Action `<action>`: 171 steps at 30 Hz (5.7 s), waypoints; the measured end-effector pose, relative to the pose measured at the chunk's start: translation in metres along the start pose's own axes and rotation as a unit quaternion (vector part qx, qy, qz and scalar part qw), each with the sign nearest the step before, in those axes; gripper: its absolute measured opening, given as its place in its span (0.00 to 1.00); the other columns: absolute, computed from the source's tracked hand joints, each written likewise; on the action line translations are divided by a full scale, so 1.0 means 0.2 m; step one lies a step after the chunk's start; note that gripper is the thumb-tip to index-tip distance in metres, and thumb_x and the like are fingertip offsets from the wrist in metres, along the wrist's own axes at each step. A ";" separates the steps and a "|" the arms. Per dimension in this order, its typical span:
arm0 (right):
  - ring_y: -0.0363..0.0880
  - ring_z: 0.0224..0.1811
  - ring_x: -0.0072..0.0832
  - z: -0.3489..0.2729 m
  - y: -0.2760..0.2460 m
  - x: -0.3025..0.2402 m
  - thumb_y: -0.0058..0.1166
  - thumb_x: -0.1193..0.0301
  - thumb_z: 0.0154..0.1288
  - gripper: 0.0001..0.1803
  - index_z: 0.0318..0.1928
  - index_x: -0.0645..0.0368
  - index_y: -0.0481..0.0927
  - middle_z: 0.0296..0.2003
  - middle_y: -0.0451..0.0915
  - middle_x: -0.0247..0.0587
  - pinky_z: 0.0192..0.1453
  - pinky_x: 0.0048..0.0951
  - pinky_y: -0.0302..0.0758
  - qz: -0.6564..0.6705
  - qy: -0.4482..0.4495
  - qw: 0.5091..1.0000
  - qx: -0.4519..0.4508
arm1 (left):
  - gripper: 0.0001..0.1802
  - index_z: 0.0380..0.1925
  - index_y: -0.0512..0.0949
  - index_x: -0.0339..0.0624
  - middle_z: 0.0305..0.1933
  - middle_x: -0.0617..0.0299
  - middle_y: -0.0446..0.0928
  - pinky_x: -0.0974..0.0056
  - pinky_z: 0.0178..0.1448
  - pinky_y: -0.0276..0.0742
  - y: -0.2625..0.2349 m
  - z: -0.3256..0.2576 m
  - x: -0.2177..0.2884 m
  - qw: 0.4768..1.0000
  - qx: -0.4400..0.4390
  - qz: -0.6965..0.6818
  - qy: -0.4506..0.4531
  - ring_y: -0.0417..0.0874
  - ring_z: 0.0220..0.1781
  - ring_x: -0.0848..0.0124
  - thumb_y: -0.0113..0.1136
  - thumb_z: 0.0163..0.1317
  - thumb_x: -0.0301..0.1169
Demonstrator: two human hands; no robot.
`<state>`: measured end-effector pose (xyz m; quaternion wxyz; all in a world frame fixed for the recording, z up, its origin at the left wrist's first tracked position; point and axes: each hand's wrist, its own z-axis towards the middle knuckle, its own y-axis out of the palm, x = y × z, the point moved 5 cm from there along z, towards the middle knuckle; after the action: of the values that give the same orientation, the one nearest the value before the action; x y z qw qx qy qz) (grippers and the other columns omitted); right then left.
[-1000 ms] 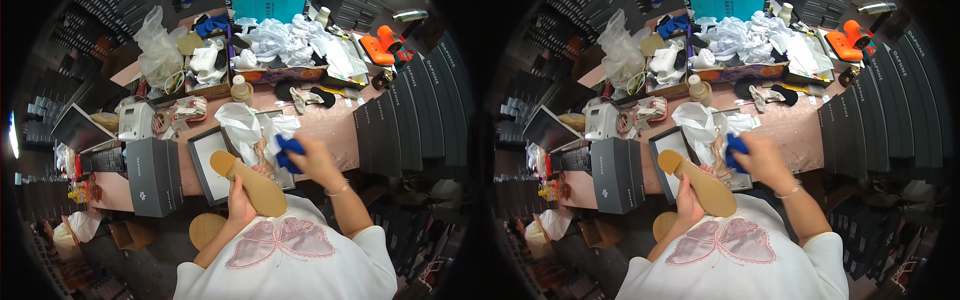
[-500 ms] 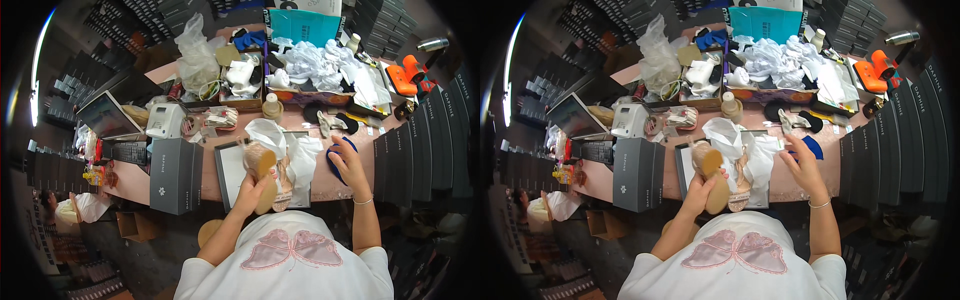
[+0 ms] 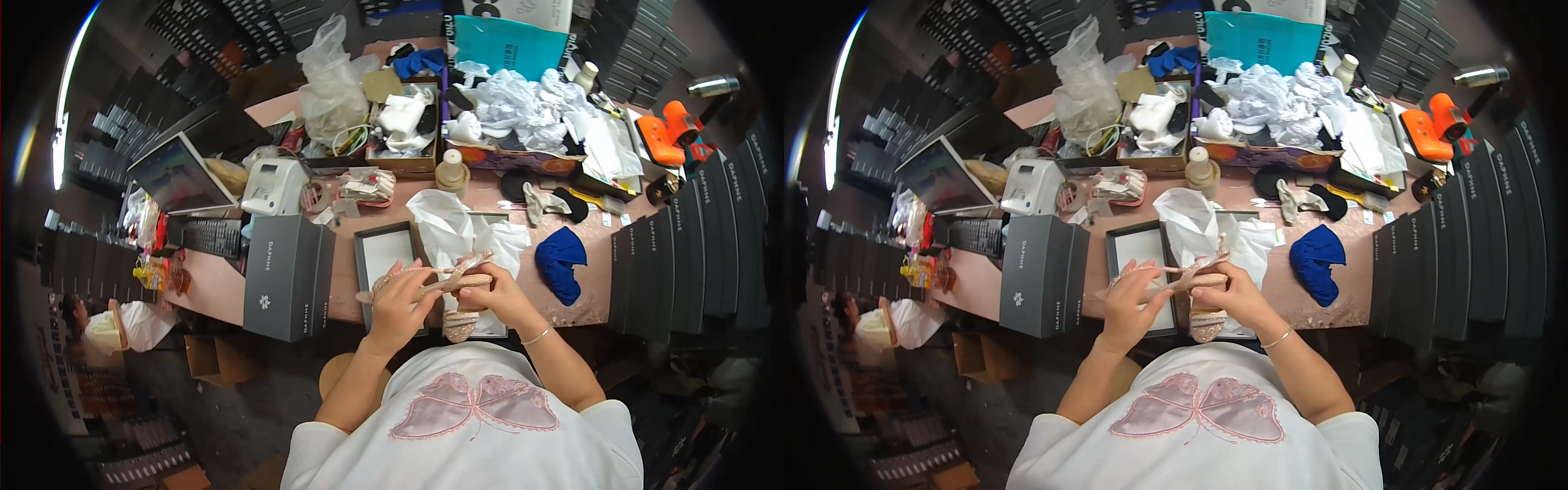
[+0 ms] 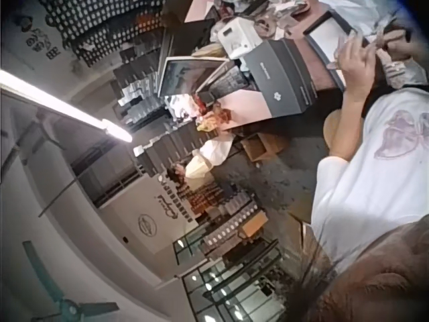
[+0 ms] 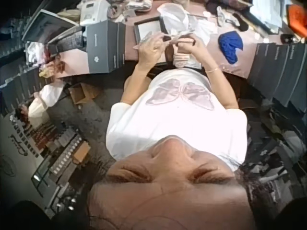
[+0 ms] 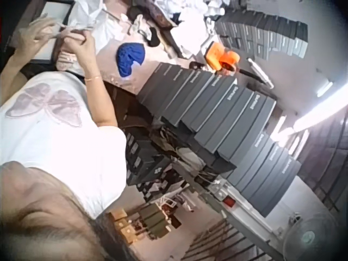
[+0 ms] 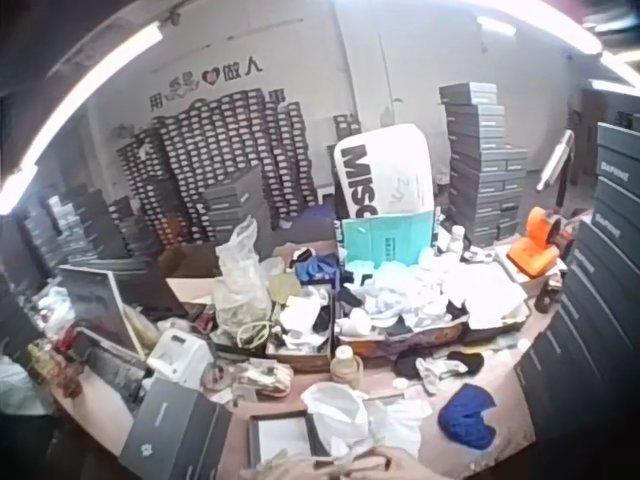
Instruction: Inspecting and packing pairs of high-heeled shoes into shoeboxes with protective tissue paper.
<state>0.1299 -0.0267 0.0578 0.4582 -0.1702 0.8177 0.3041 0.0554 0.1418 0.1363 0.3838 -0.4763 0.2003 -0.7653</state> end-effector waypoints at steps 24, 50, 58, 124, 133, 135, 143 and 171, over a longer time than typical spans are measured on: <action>0.64 0.67 0.47 -0.10 0.18 -0.02 0.69 0.58 0.50 0.52 0.70 0.60 0.54 0.64 0.62 0.57 0.66 0.37 0.65 -0.489 -0.194 0.846 -0.081 | 0.19 0.56 0.67 0.37 0.51 0.60 0.75 0.60 0.60 0.72 0.52 -0.40 -0.17 0.627 -0.037 -0.643 -0.438 0.76 0.55 0.69 0.53 0.67 0.32; 0.74 0.57 0.46 -0.47 -0.45 0.14 0.43 0.57 0.60 0.35 0.63 0.68 0.64 0.56 0.73 0.58 0.53 0.44 0.79 0.605 -0.232 0.747 -0.149 | 0.09 0.41 0.78 0.35 0.35 0.65 0.80 0.71 0.42 0.75 0.34 0.78 0.11 0.936 -0.075 -0.333 -0.088 0.78 0.36 0.79 0.60 0.63 0.28; 0.81 0.38 0.35 -0.64 -0.21 -0.21 0.50 0.59 0.59 0.42 0.70 0.65 0.53 0.51 0.73 0.53 0.42 0.28 0.78 0.284 -0.117 0.948 -0.084 | 0.07 0.36 0.80 0.35 0.28 0.54 0.73 0.62 0.33 0.70 0.36 0.57 0.11 0.983 -0.068 -0.168 -0.011 0.76 0.29 0.62 0.61 0.60 0.27; 0.70 0.57 0.50 -0.02 0.03 -0.02 0.57 0.57 0.61 0.33 0.61 0.62 0.66 0.58 0.69 0.58 0.58 0.45 0.67 -0.473 -0.296 0.826 -0.076 | 0.20 0.54 0.68 0.36 0.49 0.59 0.76 0.63 0.55 0.77 0.58 -0.31 -0.30 0.838 -0.092 -0.455 -0.287 0.80 0.46 0.69 0.57 0.65 0.32; 0.76 0.30 0.21 -0.59 -0.45 0.15 0.49 0.68 0.66 0.09 0.37 0.63 0.74 0.27 0.75 0.34 0.38 0.25 0.75 0.097 -0.098 0.974 0.182 | 0.19 0.53 0.75 0.39 0.39 0.51 0.78 0.66 0.44 0.77 0.75 0.15 -0.24 0.874 -0.225 -0.288 -0.319 0.81 0.43 0.70 0.51 0.69 0.40; 0.76 0.35 0.22 -0.62 -0.46 0.25 0.50 0.69 0.65 0.13 0.45 0.64 0.71 0.34 0.76 0.37 0.42 0.25 0.75 0.058 -0.080 0.981 0.165 | 0.25 0.55 0.74 0.40 0.41 0.47 0.79 0.62 0.49 0.76 0.89 0.17 -0.38 0.853 -0.281 -0.235 -0.371 0.81 0.46 0.64 0.49 0.68 0.48; 0.75 0.48 0.26 -0.74 -0.36 0.45 0.53 0.65 0.62 0.35 0.65 0.62 0.55 0.46 0.75 0.43 0.56 0.29 0.72 0.144 -0.088 0.976 0.135 | 0.36 0.61 0.68 0.39 0.63 0.42 0.66 0.58 0.49 0.76 1.14 0.20 -0.50 0.875 -0.422 -0.109 -0.212 0.78 0.51 0.55 0.61 0.60 0.51; 0.74 0.35 0.23 -0.45 -0.47 0.05 0.51 0.60 0.64 0.22 0.51 0.62 0.72 0.33 0.77 0.39 0.42 0.27 0.72 -0.213 0.029 0.966 0.143 | 0.09 0.33 0.78 0.39 0.39 0.59 0.76 0.60 0.46 0.74 0.61 -0.20 -0.16 0.942 -0.235 -0.144 -0.189 0.76 0.44 0.61 0.66 0.51 0.25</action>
<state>0.1184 -0.1562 0.0534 0.5082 -0.2818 0.8104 0.0743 0.0772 0.0874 0.0178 0.1777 -0.7128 0.2276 -0.6392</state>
